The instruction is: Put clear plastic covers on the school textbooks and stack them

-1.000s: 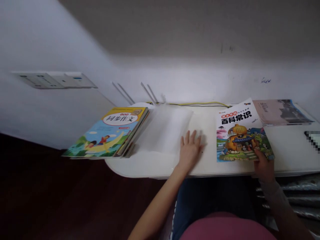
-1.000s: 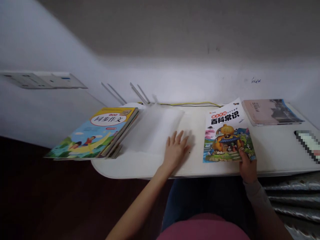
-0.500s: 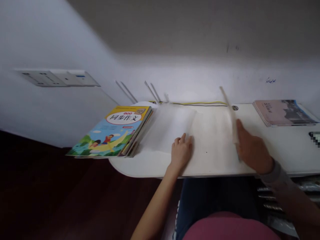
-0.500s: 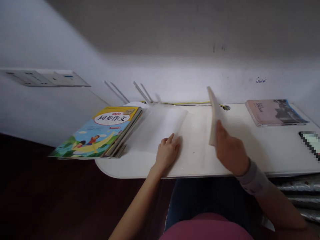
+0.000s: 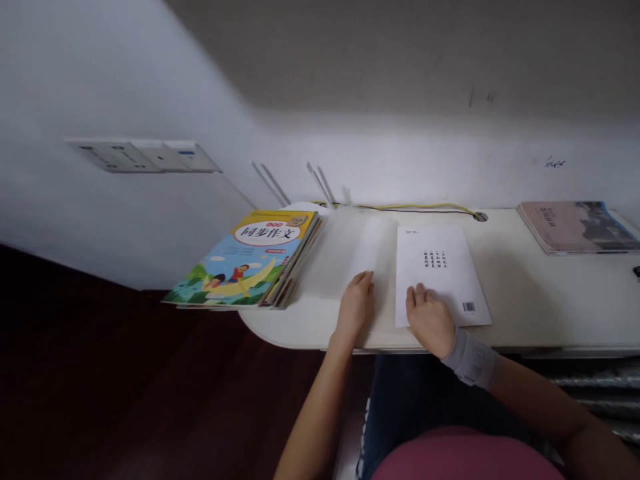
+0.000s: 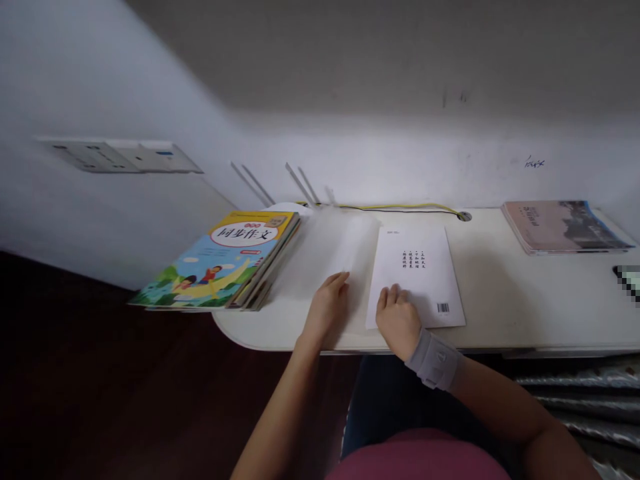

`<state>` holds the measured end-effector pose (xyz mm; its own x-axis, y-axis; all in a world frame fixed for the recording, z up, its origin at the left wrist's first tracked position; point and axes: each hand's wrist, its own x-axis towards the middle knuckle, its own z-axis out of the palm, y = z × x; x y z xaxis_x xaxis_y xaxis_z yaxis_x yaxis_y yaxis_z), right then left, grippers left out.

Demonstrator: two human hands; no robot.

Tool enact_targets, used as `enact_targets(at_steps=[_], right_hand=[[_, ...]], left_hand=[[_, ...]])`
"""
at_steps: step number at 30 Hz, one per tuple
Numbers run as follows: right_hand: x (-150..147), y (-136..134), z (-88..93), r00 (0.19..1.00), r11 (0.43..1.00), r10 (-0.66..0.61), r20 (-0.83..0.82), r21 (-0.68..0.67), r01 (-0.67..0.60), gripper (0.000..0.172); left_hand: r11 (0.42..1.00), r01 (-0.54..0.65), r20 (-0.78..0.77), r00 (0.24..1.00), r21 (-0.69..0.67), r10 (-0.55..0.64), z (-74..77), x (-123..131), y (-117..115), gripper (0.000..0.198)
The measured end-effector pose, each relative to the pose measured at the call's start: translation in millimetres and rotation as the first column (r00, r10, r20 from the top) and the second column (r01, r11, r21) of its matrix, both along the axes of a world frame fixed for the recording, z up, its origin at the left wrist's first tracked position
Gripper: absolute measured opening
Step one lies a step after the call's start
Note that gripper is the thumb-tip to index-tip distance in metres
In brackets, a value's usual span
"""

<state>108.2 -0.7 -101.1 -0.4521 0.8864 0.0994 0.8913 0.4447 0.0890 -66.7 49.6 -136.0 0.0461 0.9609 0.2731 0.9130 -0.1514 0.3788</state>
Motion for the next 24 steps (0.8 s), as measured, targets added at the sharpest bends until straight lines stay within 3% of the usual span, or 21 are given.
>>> enact_targets(at_steps=[6,8,11,13,16,19,22,24], right_hand=[[14,2,2.6,0.999,0.999,0.039,0.0,-0.026,-0.039,0.071],[17,2,3.6,0.997,0.997,0.079,0.002,-0.028,-0.079,0.068],[17,1,2.6,0.996,0.995,0.092,-0.008,-0.044,-0.093,0.044],[16,-1,1.4,0.997,0.995,0.077,-0.023,-0.058,-0.078,0.033],[26,0,1.3,0.984,0.986,0.148,-0.104,-0.065,-0.155,0.032],[60,12,-0.6,0.948,0.979,0.181,-0.26,-0.04,-0.198,0.037],[107,26,-14.8,0.951,0.994,0.065,-0.304,0.109,-0.033,0.041],[132,29,-31.7,0.963,0.983,-0.04,-0.265,0.163,0.086,0.048]], left_hand=[[0.98,-0.191,-0.312,0.929,0.051,0.197,16.7,2,-11,0.035],[0.99,-0.126,-0.379,0.915,0.06,0.139,22.1,11,-13,0.037],[0.998,0.059,-0.435,0.899,0.009,-0.049,27.1,20,-12,0.031],[0.992,0.127,-0.431,0.894,-0.007,-0.117,29.0,18,-9,0.025],[0.982,0.183,-0.418,0.89,-0.039,-0.183,31.4,8,-10,0.021],[0.986,0.126,-0.394,0.905,-0.112,-0.161,33.5,5,-21,0.023],[0.978,0.021,-0.288,0.954,-0.209,-0.082,33.6,19,-36,0.026],[0.96,0.045,-0.149,0.985,-0.277,-0.089,32.0,34,-43,0.024]])
